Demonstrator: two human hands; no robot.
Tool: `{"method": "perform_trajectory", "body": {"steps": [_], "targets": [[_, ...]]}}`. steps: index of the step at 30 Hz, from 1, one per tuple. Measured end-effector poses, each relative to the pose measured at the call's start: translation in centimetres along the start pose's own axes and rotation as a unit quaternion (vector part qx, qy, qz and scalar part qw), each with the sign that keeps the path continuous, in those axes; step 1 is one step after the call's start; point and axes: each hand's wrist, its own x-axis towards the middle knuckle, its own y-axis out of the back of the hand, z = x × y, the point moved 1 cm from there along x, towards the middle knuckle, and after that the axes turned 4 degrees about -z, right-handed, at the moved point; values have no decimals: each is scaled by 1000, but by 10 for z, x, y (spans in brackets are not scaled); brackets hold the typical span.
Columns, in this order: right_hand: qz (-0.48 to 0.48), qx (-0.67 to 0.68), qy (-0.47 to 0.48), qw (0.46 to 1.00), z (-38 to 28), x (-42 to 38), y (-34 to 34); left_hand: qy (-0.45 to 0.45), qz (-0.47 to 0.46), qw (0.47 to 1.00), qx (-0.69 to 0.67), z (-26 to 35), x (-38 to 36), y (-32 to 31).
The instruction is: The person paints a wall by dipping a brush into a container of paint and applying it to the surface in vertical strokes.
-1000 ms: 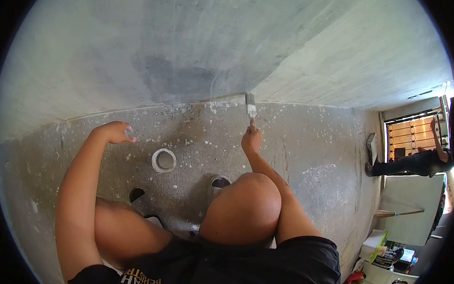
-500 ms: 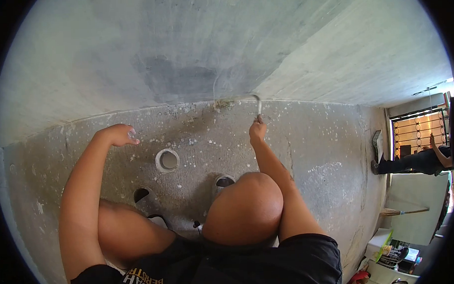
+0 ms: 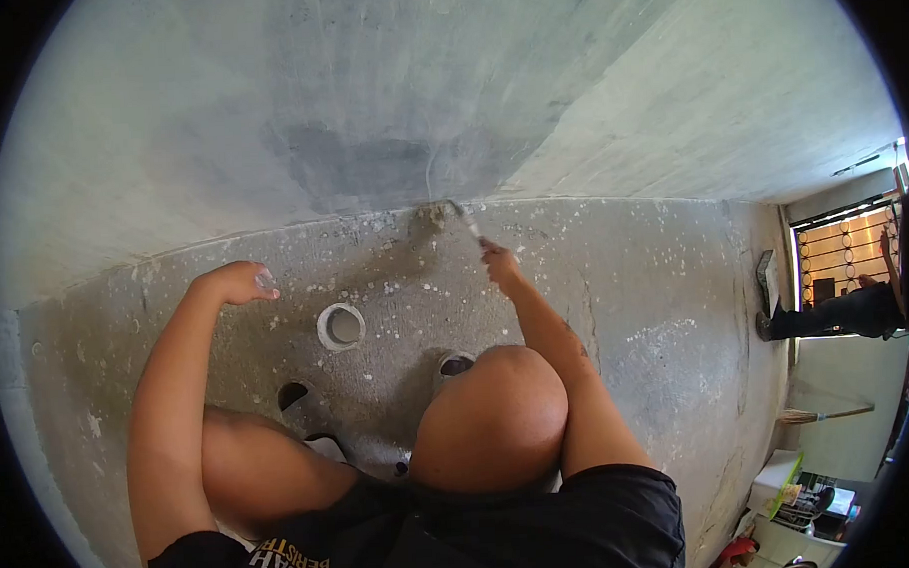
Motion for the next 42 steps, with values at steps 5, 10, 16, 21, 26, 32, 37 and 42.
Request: {"method": "perform_trajectory", "body": {"steps": [5, 10, 16, 21, 26, 32, 37, 42], "targets": [[273, 234, 4, 933, 12, -1, 42, -7, 7, 1000, 3, -2, 2, -2], [183, 281, -9, 942, 20, 2, 14, -2, 11, 1000, 8, -6, 1, -3], [-69, 53, 44, 995, -10, -15, -39, -2, 12, 1000, 7, 0, 0, 2], [74, 175, 76, 979, -8, -19, -22, 2, 19, 1000, -6, 3, 0, 4], [264, 431, 104, 857, -7, -48, 0, -7, 31, 999, -4, 3, -9, 5], [56, 223, 118, 966, -40, -47, -83, -4, 52, 999, 11, -12, -30, 1], [9, 14, 196, 980, -50, -31, -110, -9, 86, 996, -16, -20, -51, 3], [215, 315, 133, 915, -53, -58, -48, -10, 100, 990, -101, -28, -72, 4]]}}
